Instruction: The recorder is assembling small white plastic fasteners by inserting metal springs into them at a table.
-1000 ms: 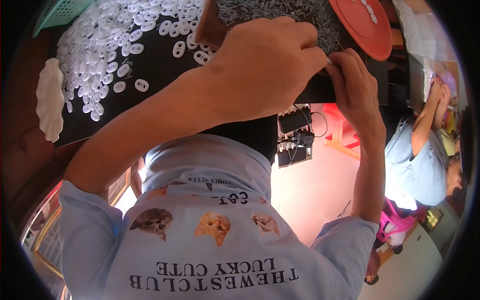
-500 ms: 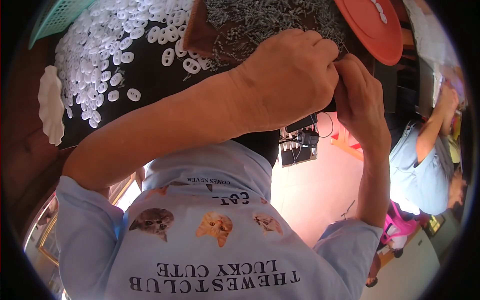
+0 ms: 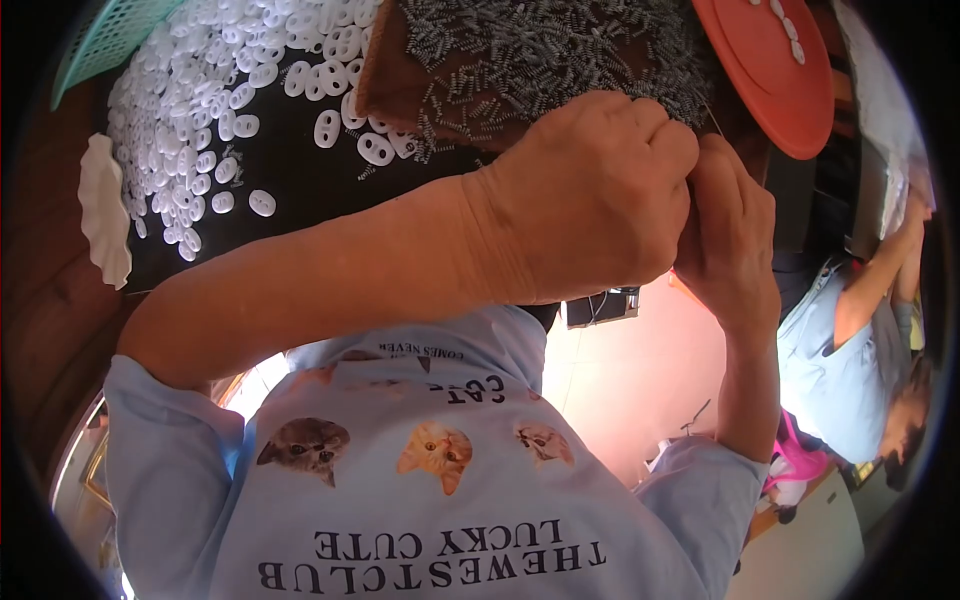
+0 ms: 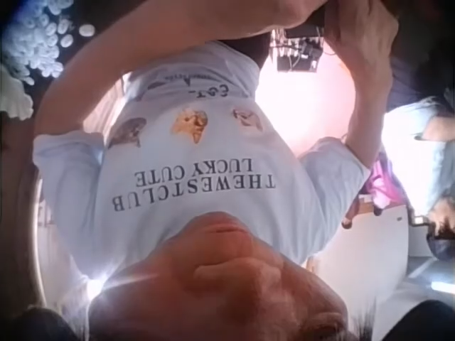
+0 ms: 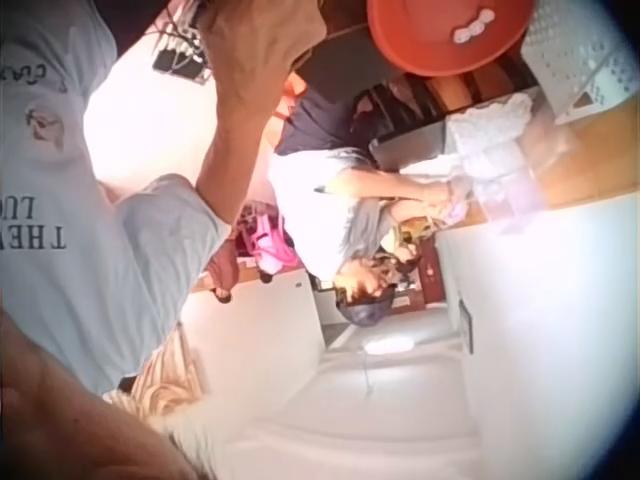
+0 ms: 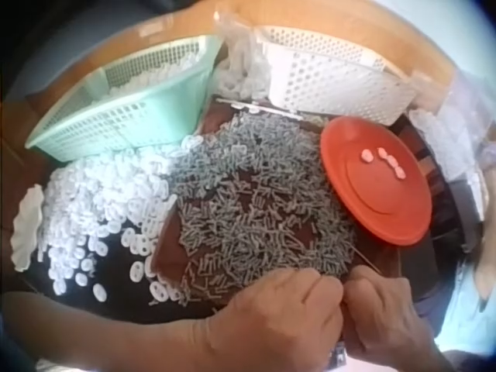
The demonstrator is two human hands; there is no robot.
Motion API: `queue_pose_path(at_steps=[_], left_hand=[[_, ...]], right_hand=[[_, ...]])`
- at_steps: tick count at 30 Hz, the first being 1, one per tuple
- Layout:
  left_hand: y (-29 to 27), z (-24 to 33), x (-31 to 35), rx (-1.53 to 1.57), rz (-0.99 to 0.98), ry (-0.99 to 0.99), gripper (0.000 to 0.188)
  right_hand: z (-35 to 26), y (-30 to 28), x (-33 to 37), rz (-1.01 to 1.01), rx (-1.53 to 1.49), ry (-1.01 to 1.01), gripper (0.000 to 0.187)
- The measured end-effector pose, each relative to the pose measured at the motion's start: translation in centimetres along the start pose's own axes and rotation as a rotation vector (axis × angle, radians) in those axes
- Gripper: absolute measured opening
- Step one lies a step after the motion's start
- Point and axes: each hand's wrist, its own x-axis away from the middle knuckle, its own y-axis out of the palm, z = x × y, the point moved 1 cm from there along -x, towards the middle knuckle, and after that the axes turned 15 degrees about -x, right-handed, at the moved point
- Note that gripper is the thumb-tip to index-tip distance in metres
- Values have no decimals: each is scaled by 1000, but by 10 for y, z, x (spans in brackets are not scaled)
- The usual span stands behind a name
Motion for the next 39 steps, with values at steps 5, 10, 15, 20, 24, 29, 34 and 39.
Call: queue_pose_path(at_steps=[5,10,15,20,24,29,34,39], left_hand=[[2,0,0,19,27,-6,15],[2,1,2,7,36,1,16],[3,0,2,-4,45,22,14],[5,-1,3,-26,68,32,11],[6,-1,6,-18,43,43,10],[2,-3,3,14,15,48,11],[-3,-14,-5,117,-105,-23,5],[-27,-29,-11,322,-106,-210,7]], right_hand=[[-1,0,-1,-9,9,3,19],[-1,1,1,-14,36,-13,21],[-3,-1,0,-35,64,-9,22],[-5,-2,-3,-65,46,36,21],[-8,0,-3,-69,74,23,21],[-9,-2,-2,-64,64,79,17],[-7,-10,-1,-14,-142,189,8],[-8,-21,5,82,-393,400,7]])
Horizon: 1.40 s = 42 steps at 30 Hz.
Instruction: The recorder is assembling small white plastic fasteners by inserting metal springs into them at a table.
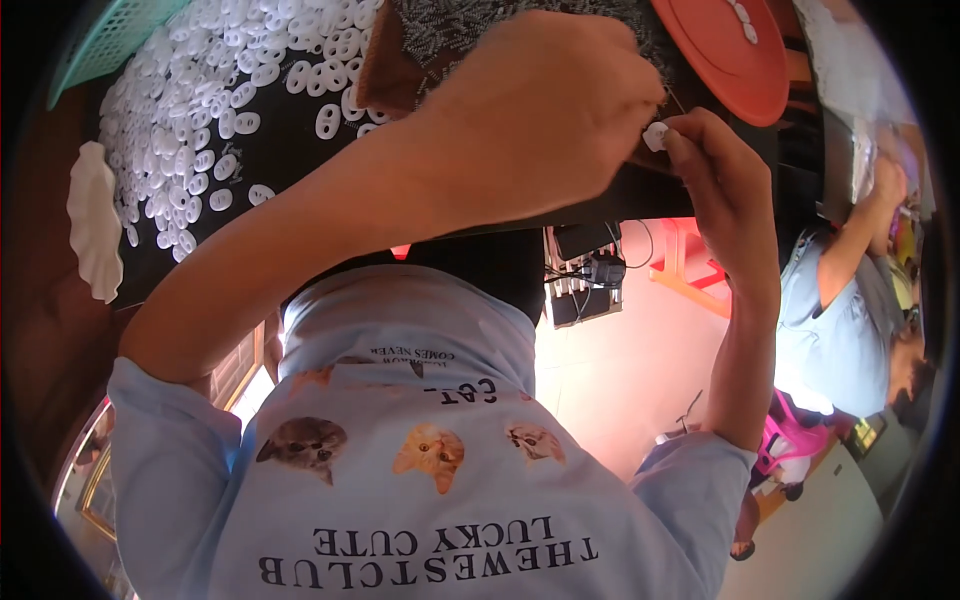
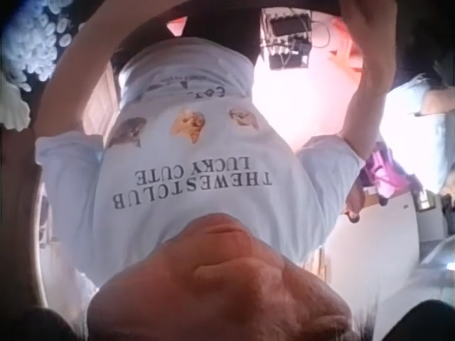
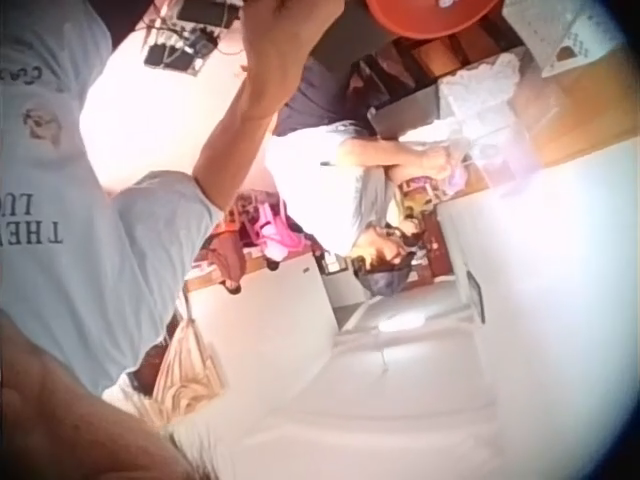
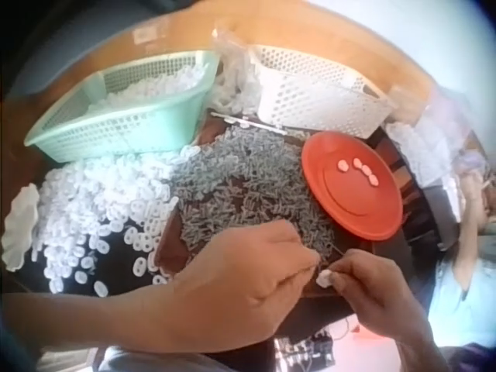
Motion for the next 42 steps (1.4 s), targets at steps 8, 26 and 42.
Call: queue_pose_path(at_steps=[8,26,42], left_hand=[[-48,0,35,406,-83,-360,14],[-175,37,118,576,184,-375,28],[-201,-10,156,485,219,-270,16]], right_hand=[[-19,-16,3,234,-247,167,13],[-69,30,-35,79,371,-119,15],[-101,170,-124,-281,490,-576,8]])
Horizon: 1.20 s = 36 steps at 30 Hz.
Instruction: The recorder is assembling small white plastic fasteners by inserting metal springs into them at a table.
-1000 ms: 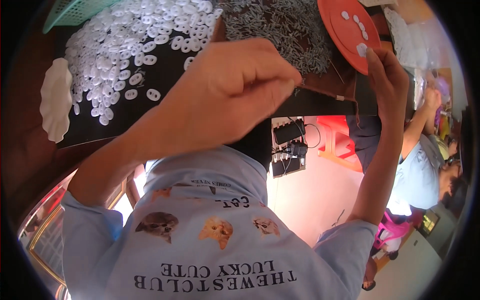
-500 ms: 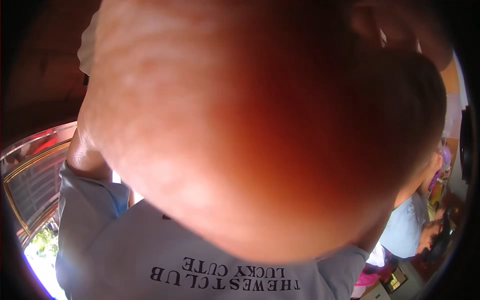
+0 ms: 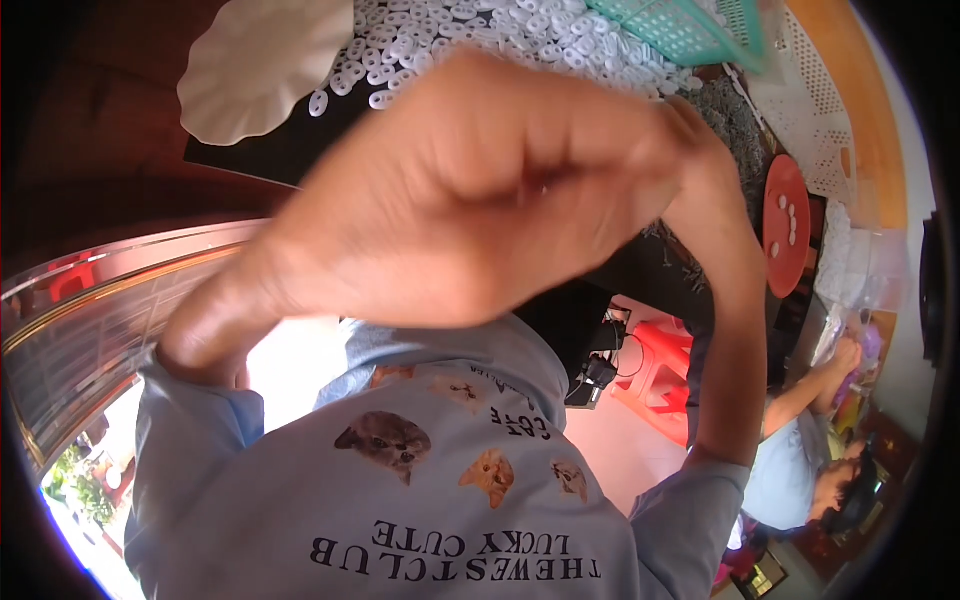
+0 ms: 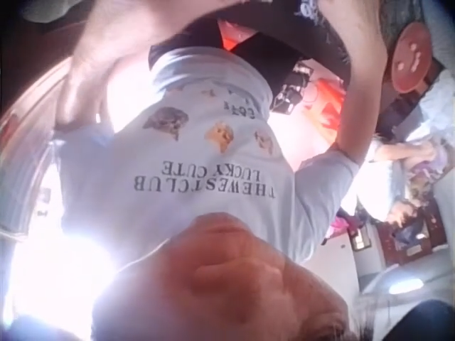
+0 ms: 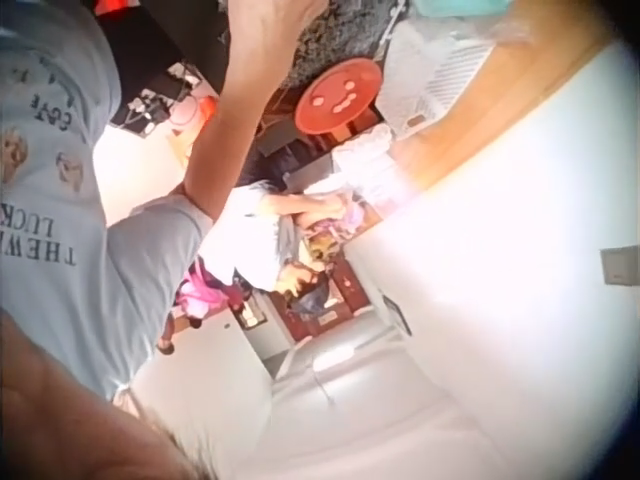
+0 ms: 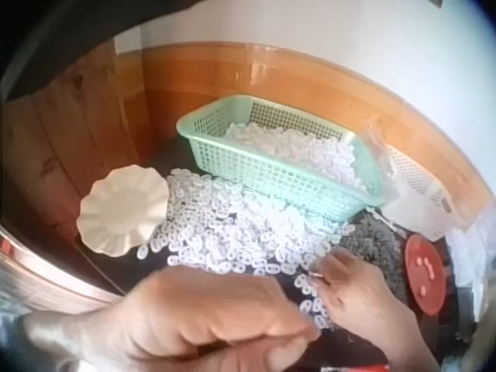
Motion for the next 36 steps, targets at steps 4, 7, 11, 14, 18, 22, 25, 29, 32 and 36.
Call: queue_pose_path(at_steps=[4,7,11,14,18,22,25,29,32,36], left_hand=[[30,-19,28,-29,-68,16,3],[47,-28,34,-14,-88,22,4],[58,-42,30,-100,-102,19,13],[68,-54,28,-85,-36,-15,18],[68,-62,28,-88,-59,-112,28],[69,-64,29,-87,-68,-122,29],[68,-65,31,-73,-62,-127,30],[68,-65,32,-48,-32,-124,30],[68,-67,33,-70,-51,-75,19],[68,-68,34,-86,-45,-82,18]], right_hand=[[-2,16,-27,-195,150,-4,13],[5,19,-40,-190,180,6,13],[14,15,-53,-184,323,72,10],[12,17,-56,-179,348,107,10],[8,20,-57,-241,237,66,7],[3,16,-51,-280,153,56,7],[2,17,-47,-338,60,58,9],[2,18,-51,-321,114,55,7],[0,16,-53,-204,88,48,11],[-14,26,-55,-278,-18,34,11]])
